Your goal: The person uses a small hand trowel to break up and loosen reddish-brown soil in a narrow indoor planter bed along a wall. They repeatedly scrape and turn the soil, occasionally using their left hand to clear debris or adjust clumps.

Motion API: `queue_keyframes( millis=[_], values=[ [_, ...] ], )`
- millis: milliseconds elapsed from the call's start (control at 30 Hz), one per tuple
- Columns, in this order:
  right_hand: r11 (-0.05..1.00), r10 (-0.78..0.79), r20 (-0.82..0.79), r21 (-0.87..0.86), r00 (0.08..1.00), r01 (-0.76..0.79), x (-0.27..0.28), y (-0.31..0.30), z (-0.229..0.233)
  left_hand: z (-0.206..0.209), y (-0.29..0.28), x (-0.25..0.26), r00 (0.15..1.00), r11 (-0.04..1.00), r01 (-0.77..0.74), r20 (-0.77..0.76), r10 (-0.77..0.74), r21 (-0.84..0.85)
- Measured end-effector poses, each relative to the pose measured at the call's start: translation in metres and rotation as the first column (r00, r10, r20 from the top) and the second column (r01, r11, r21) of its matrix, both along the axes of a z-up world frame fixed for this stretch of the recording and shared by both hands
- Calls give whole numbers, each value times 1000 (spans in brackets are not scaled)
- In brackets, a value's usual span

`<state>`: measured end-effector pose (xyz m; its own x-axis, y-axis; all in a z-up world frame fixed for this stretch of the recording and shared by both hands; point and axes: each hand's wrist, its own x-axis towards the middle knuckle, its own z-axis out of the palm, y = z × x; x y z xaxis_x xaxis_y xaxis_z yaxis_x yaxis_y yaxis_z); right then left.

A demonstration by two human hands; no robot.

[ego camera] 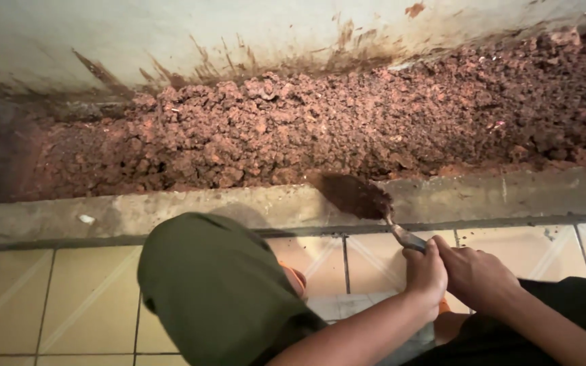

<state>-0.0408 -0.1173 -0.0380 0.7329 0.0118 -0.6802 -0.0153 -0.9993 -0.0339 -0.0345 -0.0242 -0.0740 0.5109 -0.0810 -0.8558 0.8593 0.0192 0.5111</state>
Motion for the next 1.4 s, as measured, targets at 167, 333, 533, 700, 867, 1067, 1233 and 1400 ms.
queue_keyframes(
  millis=[167,333,533,700,867,1067,1233,1400],
  values=[
    [987,-65,156,-132,986,86,18,-9,11,34,-14,36,957,951,290,-28,-289,102],
    [945,-327,242,79,913,318,54,-33,25,39,-20,57,923,930,297,312,-223,-216],
    [428,-784,-18,709,621,561,74,-25,10,23,-10,109,688,806,564,438,-579,179],
    [274,-812,-126,780,570,563,90,3,-22,115,58,115,563,657,678,341,-753,331],
    [166,-821,-204,808,533,566,103,8,-6,77,59,136,569,691,670,412,-712,270],
    [279,-786,-99,824,610,494,68,-73,3,-31,-49,118,654,792,610,543,-528,35],
    [848,-529,264,167,806,503,59,-144,56,-41,-169,75,869,785,465,379,-317,-410],
    [817,-359,230,-392,905,424,61,-163,95,-10,-240,50,963,785,268,120,-243,-559]
  ],
)
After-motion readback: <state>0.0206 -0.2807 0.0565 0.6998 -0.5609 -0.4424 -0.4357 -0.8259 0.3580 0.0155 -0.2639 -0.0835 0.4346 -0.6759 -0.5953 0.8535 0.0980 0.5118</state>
